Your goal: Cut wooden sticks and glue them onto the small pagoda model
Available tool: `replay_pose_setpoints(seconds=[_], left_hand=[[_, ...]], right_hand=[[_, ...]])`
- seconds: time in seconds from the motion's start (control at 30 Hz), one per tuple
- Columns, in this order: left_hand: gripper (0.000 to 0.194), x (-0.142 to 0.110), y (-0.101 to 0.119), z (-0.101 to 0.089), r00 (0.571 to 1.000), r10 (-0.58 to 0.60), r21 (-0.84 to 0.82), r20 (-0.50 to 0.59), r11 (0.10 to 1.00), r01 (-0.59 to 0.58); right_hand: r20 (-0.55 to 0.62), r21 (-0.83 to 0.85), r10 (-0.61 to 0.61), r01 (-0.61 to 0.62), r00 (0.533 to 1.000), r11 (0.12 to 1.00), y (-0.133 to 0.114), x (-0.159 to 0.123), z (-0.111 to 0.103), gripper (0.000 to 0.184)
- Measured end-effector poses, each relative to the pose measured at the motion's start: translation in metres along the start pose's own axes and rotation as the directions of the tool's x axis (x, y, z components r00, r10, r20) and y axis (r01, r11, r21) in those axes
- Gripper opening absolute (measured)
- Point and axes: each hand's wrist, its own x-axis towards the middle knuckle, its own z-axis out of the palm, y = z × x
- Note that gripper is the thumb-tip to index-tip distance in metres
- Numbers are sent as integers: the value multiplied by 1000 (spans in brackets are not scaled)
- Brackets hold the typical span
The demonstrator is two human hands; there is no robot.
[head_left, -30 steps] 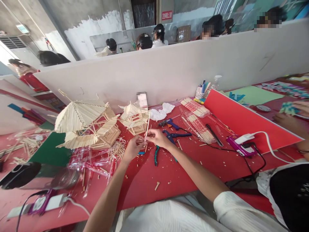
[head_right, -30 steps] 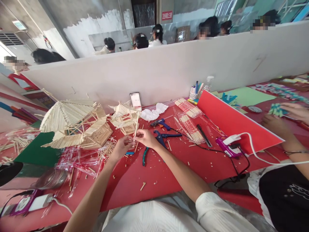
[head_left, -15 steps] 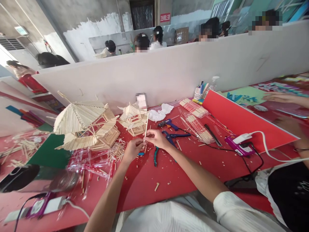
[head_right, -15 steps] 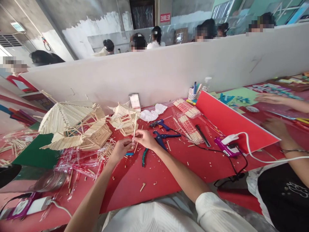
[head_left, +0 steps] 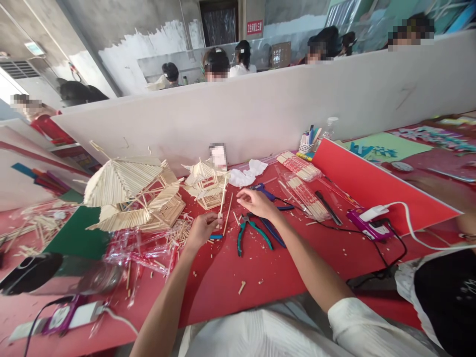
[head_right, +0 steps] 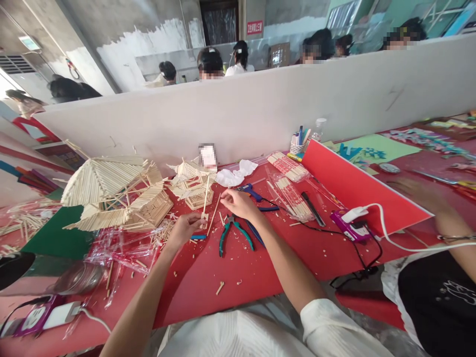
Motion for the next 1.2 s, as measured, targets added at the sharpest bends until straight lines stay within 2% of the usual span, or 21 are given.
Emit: replay_pose_setpoints(seconds=[0.03,0.1,0.2,0.27,0.33,0.43,0.5,0.6,0.67,0.77,0.83,0.93,1.07,1.2], left_hand=[[38,0,1,0,1000,-1,-4,5,1000,1],[39,-1,2,-1,1000,-6,-25,20,1000,7],[40,-2,5,-1,999,-32,-59,28,998,33],[40,-3,6,-1,998,-55,-81,39,995,58],[40,-2,6,-1,996,-72,-99,46,992,76],[40,-2,5,-2,996,-74,-105,42,991,78],[40,-2,5,-2,997,-69,-105,44,992,73],[40,-3,7,-2,996,-69,-108,47,991,74],[40,-3,8,-2,996,-71,-111,53,991,76],[41,-4,10,-1,995,-77,-134,65,987,85],[43,-4,13,0,994,-85,-152,68,984,95],[44,-5,16,0,993,-89,-172,80,980,102],[46,-6,16,1,990,-100,-210,101,970,119],[48,-5,14,5,983,-124,-220,134,964,152]], right_hand=[[12,-162,58,-55,998,985,2,-3,-9,19],[36,-438,176,-143,984,888,4,-10,-23,27],[109,-666,392,-226,913,711,3,-20,-33,52],[163,-729,515,-249,842,638,0,-23,-34,69],[200,-759,573,-244,795,604,-3,-23,-32,81],[208,-779,591,-234,779,582,-6,-21,-29,85],[206,-782,591,-231,780,579,-7,-20,-30,79],[243,-756,546,-196,802,625,-3,-22,-40,62],[302,-696,457,-134,837,705,2,-24,-50,49],[378,-498,212,5,901,867,7,-27,-60,43],[380,-363,74,75,922,929,8,-27,-59,41],[374,-265,4,103,927,959,5,-25,-48,34],[417,-189,-42,132,908,973,-2,-22,-32,31],[457,-180,-90,192,885,965,-6,-19,-21,32]])
